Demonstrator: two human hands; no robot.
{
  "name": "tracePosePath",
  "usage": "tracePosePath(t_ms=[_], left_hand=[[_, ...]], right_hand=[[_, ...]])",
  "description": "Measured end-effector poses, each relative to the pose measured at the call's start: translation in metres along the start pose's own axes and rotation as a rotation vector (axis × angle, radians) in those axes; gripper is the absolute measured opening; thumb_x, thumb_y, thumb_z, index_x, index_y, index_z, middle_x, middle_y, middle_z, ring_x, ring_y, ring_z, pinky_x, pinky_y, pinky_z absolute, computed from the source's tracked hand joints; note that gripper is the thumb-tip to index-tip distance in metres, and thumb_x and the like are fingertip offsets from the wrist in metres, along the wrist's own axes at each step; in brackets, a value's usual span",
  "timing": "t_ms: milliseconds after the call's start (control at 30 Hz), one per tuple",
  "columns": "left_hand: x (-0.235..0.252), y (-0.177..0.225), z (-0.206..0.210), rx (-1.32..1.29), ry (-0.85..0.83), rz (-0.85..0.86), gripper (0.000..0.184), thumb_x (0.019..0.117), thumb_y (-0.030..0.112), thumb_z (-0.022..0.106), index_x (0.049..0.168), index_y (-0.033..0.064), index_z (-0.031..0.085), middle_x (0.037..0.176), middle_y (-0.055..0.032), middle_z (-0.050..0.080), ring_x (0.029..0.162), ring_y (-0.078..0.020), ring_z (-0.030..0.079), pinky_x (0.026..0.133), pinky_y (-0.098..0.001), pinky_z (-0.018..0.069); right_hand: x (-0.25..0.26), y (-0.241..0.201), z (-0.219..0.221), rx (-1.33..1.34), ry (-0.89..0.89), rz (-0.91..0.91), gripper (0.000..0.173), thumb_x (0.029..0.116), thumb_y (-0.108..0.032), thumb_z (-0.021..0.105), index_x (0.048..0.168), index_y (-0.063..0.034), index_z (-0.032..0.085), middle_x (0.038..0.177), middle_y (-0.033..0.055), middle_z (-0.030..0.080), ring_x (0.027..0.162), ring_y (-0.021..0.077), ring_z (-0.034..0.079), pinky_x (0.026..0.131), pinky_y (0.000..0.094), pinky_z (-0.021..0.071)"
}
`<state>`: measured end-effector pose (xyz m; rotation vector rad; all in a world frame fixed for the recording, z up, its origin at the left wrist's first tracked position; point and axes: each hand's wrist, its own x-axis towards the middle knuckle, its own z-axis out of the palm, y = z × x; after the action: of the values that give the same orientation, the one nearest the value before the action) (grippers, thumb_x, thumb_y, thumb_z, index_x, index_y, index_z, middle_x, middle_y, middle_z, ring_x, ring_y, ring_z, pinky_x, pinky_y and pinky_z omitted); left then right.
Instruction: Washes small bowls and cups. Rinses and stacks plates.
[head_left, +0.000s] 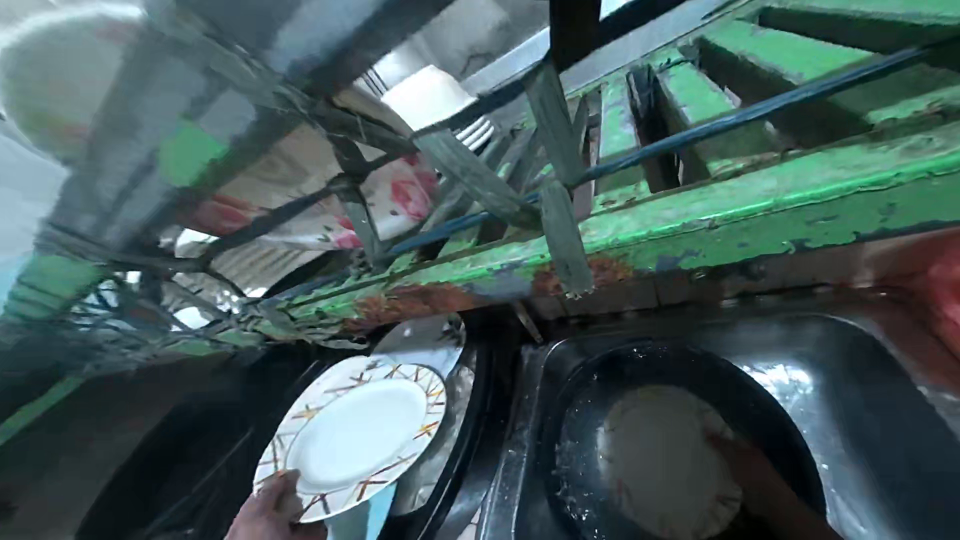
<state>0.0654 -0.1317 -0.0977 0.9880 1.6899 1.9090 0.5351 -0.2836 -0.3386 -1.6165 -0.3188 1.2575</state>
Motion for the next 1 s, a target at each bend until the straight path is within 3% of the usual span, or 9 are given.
tracePosePath(t_ms=[100,167,267,400,467,533,633,767,1000], left_hand=[[-0.010,0.000,-0.007,0.231,0.013,0.244,0.061,0.1042,0.008,0.049,0.156,-0.0080,0.022,0.155,-0.0230,0.036,0.138,-0.0168,0.044,0.113,-0.0304,0.0394],[-0.038,0.028,0.008,0.392,0.019,0.586,0.074,0.1026,0.011,0.051,0.157,-0.0148,0.008,0.163,-0.0364,0.012,0.156,-0.0360,0.018,0.126,-0.0359,0.0203],[-0.103,0.038,0.037,0.511,-0.291,0.932,0.073,0.1057,0.026,0.049,0.153,-0.0193,0.017,0.161,-0.0421,0.012,0.155,-0.0462,0.013,0.127,-0.0465,0.0157],[-0.219,-0.045,0.113,0.656,-1.146,0.494,0.049,0.1001,0.017,0.057,0.146,-0.0005,0.053,0.157,-0.0239,0.041,0.147,-0.0326,0.040,0.120,-0.0454,0.0376],[-0.247,-0.112,0.137,0.765,-1.433,0.380,0.051,0.1044,0.027,0.054,0.150,0.0046,0.051,0.163,-0.0192,0.034,0.154,-0.0337,0.028,0.125,-0.0506,0.0234],[-0.268,-0.155,0.147,0.905,-1.434,0.367,0.061,0.1048,0.038,0.052,0.154,0.0030,0.044,0.166,-0.0194,0.028,0.156,-0.0369,0.018,0.125,-0.0602,0.0107],[-0.318,-0.177,0.147,0.854,-1.294,0.444,0.058,0.1023,0.030,0.054,0.150,-0.0033,0.047,0.162,-0.0253,0.032,0.153,-0.0437,0.025,0.124,-0.0600,0.0173],[-0.374,-0.158,0.162,0.629,-1.645,0.699,0.055,0.1039,0.032,0.054,0.152,0.0045,0.049,0.158,-0.0166,0.045,0.150,-0.0372,0.035,0.124,-0.0600,0.0194],[-0.284,-0.144,0.223,1.025,-1.300,0.406,0.052,0.1047,0.040,0.046,0.152,0.0170,0.051,0.156,-0.0082,0.049,0.146,-0.0279,0.041,0.121,-0.0521,0.0302]], right_hand=[[0.000,-0.001,0.001,-0.022,-0.041,0.020,0.052,0.1060,-0.033,0.055,0.149,-0.0053,0.045,0.135,0.0183,0.060,0.119,0.0247,0.062,0.099,0.0444,0.0523],[0.002,0.000,0.001,-0.096,-0.075,0.029,0.052,0.1044,-0.027,0.059,0.149,-0.0060,0.045,0.135,0.0189,0.060,0.117,0.0247,0.062,0.097,0.0438,0.0527],[0.005,0.000,0.000,-0.179,-0.108,0.038,0.050,0.1044,-0.024,0.060,0.148,-0.0047,0.045,0.137,0.0206,0.058,0.119,0.0271,0.060,0.098,0.0457,0.0513],[0.003,0.000,-0.002,-0.140,0.003,-0.095,0.049,0.1069,-0.025,0.053,0.150,-0.0032,0.044,0.137,0.0205,0.058,0.120,0.0255,0.062,0.100,0.0453,0.0525],[0.000,-0.004,-0.001,-0.014,0.051,-0.089,0.048,0.1073,-0.019,0.051,0.152,-0.0031,0.041,0.139,0.0201,0.057,0.120,0.0239,0.061,0.099,0.0437,0.0524],[0.001,-0.001,0.002,0.078,0.090,-0.075,0.043,0.1083,-0.020,0.049,0.147,-0.0020,0.044,0.132,0.0173,0.060,0.113,0.0201,0.063,0.094,0.0405,0.0546],[0.013,0.011,-0.002,0.103,0.131,-0.114,0.042,0.1095,-0.026,0.045,0.142,0.0006,0.049,0.129,0.0176,0.062,0.113,0.0208,0.063,0.095,0.0421,0.0540],[0.000,0.000,-0.005,-0.263,0.020,-0.118,0.053,0.1117,-0.036,0.029,0.147,-0.0012,0.048,0.140,0.0180,0.059,0.129,0.0250,0.057,0.109,0.0442,0.0470],[-0.001,0.001,0.002,0.045,0.214,-0.015,0.061,0.1111,-0.046,0.031,0.140,0.0027,0.053,0.131,0.0214,0.061,0.117,0.0248,0.060,0.100,0.0486,0.0490]])
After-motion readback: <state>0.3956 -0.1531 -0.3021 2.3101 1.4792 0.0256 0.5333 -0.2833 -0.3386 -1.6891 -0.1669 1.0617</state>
